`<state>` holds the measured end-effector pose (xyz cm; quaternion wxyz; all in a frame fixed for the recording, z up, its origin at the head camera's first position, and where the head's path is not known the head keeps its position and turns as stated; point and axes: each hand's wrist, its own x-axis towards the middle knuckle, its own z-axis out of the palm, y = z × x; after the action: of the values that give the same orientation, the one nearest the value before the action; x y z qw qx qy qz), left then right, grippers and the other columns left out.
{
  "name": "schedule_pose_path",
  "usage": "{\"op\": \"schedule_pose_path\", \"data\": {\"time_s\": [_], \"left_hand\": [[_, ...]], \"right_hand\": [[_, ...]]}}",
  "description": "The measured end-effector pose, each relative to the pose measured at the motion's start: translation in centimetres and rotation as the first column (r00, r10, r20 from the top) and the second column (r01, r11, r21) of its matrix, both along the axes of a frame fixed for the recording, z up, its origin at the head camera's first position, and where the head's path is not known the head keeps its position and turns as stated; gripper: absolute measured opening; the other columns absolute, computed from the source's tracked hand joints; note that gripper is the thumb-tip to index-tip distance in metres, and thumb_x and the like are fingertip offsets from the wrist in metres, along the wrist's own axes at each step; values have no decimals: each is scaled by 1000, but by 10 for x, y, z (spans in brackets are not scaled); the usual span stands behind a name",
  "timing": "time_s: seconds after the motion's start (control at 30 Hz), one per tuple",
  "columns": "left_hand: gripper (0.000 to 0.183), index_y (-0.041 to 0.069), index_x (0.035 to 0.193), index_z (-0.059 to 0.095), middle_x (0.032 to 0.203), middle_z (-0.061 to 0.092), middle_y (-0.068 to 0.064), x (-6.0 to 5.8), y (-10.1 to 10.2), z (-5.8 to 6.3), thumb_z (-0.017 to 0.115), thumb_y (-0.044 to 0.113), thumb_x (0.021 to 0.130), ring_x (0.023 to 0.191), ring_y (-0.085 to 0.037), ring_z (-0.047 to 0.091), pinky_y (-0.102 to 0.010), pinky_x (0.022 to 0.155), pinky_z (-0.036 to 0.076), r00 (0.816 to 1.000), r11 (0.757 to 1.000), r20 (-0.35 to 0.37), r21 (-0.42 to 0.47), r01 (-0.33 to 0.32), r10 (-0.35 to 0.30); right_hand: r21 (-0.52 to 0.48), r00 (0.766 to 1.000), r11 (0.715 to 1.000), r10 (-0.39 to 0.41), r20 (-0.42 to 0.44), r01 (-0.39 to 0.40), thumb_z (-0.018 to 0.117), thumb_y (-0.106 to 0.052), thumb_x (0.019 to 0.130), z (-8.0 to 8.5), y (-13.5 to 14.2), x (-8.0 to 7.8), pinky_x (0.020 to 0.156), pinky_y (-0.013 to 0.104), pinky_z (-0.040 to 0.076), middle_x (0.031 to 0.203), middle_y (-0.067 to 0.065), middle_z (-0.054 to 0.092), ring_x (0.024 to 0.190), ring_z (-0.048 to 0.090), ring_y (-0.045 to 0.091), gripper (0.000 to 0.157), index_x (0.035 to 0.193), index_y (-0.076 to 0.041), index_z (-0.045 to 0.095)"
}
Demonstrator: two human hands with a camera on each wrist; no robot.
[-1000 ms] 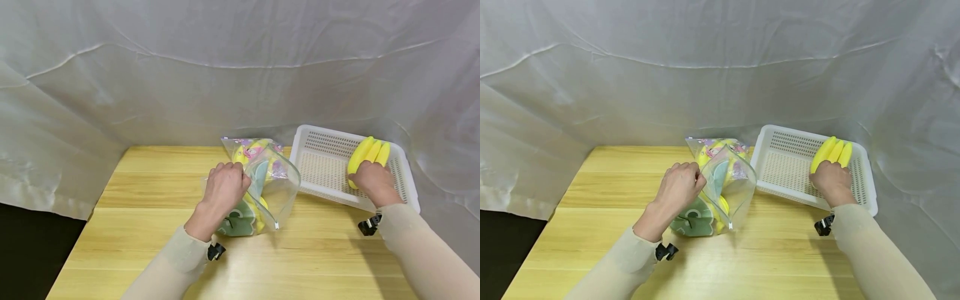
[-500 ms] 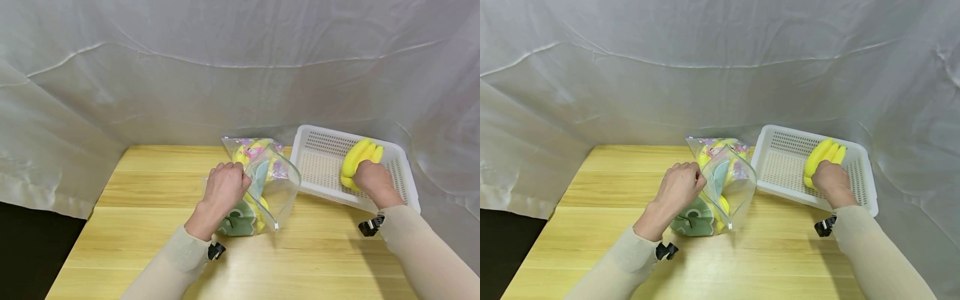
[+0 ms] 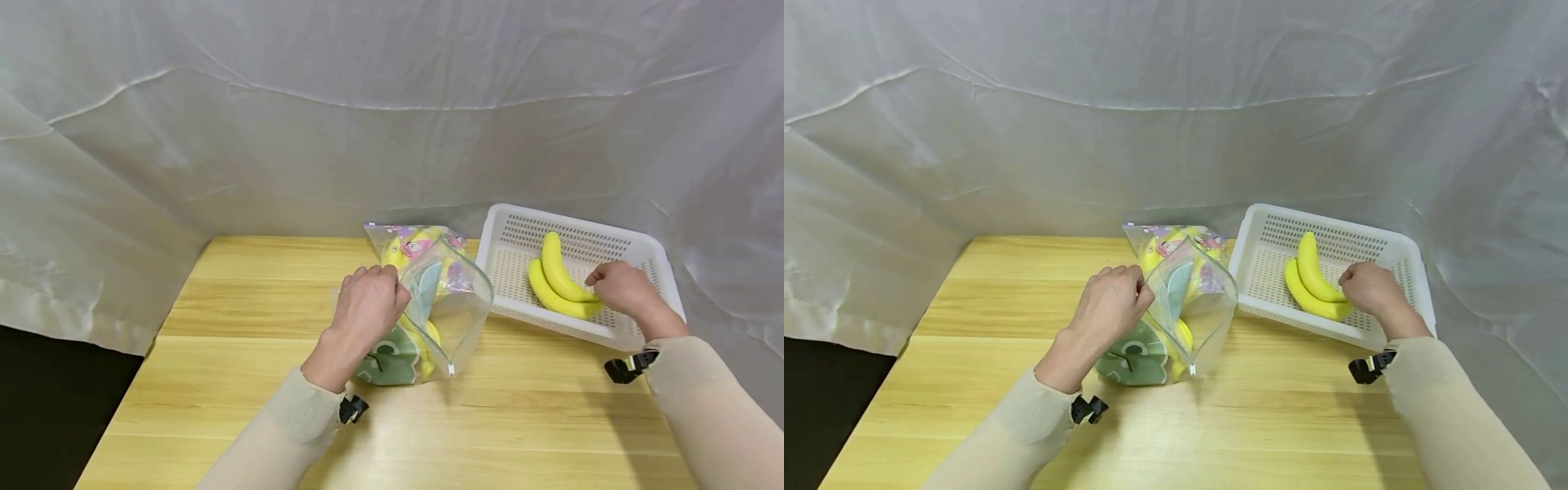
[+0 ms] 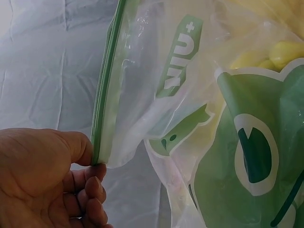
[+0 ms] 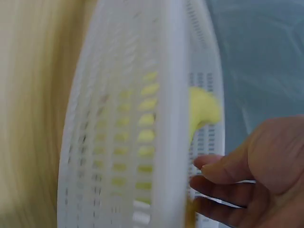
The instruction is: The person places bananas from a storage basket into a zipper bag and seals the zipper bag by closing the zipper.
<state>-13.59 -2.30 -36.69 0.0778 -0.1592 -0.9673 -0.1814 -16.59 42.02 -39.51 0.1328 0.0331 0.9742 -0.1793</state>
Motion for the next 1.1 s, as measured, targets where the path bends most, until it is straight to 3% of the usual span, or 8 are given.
{"op": "schedule_pose_path", "data": {"time_s": [0.1,0.2,0.33,0.5,0.6,0.73,0.87,1.1], "left_hand": [[20,14,73,55,71,54,-2,0,0,1,59,14,93,68,-25,51,-39,68,44,1000,1000,10,-3,-5,5],[19,14,74,55,71,54,-2,0,0,1,59,15,93,69,-25,51,-40,68,44,1000,1000,17,-5,-9,9],[20,14,73,55,70,54,-2,-1,0,2,59,15,93,68,-25,51,-39,67,43,1000,1000,23,-3,-7,7],[21,15,73,54,70,54,-2,-2,2,2,58,14,93,69,-25,52,-38,68,43,999,1000,38,1,-2,2],[21,15,73,54,70,54,-2,-2,2,3,58,14,93,69,-24,52,-38,68,43,999,1000,42,-2,-2,2],[21,15,72,54,69,54,-1,-2,2,3,58,14,93,68,-24,52,-37,66,42,999,1000,34,-3,1,-1],[21,15,72,54,69,54,-1,-2,2,3,59,14,93,67,-24,52,-38,65,42,1000,1000,24,-4,3,-3],[21,15,73,55,70,54,-1,-1,3,4,59,15,94,67,-23,54,-39,66,44,1000,1000,31,-10,3,-3]], "right_hand": [[93,999,996,6,-50,-1,50,-11,96,-3,2,-1,87,65,50,115,36,66,96,63,50,36,118,14,63],[122,994,992,21,-107,-8,51,-19,99,-5,-7,-2,85,65,50,111,35,68,93,65,49,39,120,13,62],[126,989,991,63,-137,-46,52,-27,102,-8,-24,-3,88,68,50,121,37,67,102,66,54,50,130,14,57],[134,980,980,165,-107,-151,65,-33,99,-12,-34,-4,69,51,53,102,26,69,81,64,34,50,125,10,58],[134,974,973,203,-103,-188,71,-28,96,-15,-32,-7,69,50,54,101,24,69,82,63,32,51,127,10,56],[121,978,984,146,-149,-128,67,-23,99,-21,-24,-13,74,56,55,109,30,68,86,65,37,51,133,12,52],[119,978,991,79,-195,-57,61,-29,103,-25,-16,-17,66,49,51,98,25,65,79,61,34,48,128,11,53],[201,986,975,120,-112,-96,70,-62,94,-27,-15,-15,61,46,49,90,20,61,78,58,33,84,127,13,51]]}}
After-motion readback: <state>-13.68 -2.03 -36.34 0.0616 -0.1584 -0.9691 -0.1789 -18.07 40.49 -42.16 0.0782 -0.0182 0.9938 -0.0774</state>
